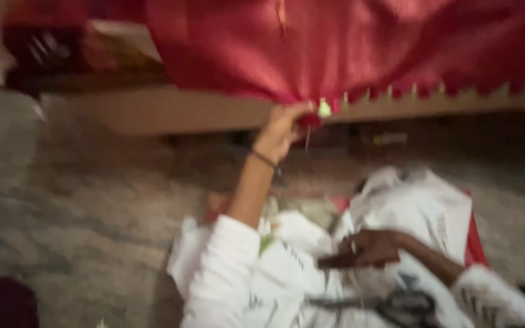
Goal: Sewing decorative tassels onto the edge of a red silk fabric.
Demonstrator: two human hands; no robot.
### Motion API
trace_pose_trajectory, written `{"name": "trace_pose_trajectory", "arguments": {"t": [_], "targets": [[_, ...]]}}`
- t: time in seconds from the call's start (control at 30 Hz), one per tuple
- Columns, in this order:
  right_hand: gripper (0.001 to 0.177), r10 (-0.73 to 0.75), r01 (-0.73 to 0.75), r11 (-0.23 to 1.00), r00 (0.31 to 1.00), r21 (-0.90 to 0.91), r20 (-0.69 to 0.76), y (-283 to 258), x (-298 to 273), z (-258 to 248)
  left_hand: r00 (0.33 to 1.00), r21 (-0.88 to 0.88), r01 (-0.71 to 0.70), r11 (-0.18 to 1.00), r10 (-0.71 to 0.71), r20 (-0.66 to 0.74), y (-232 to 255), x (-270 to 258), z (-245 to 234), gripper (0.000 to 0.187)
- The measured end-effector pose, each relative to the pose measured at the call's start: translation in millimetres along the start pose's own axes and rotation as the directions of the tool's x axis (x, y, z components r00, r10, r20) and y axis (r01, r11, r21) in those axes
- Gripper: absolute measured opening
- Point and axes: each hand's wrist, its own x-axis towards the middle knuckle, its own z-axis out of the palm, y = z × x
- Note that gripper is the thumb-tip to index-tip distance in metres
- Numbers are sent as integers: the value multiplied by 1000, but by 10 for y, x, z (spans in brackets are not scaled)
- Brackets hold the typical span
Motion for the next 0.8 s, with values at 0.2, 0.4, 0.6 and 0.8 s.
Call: {"name": "trace_pose_trajectory", "arguments": {"t": [0.2,0.4,0.6,0.8], "targets": [[60,-175,177,981,984,-78,28,285,-271,32,1000,37,21,999,-21,6,15,-91,-26,22],[35,-258,168,965,743,-201,-617,-196,-827,-660,1000,35,25,999,-25,0,76,-8,-24,21],[41,-775,-236,569,164,-787,-610,-1319,-1315,-1309,995,71,91,993,-87,-56,175,45,-5,20],[47,-752,-393,596,33,-700,-659,-1328,-1078,-1468,986,-1,152,988,-152,-62,155,34,-6,20]]}}
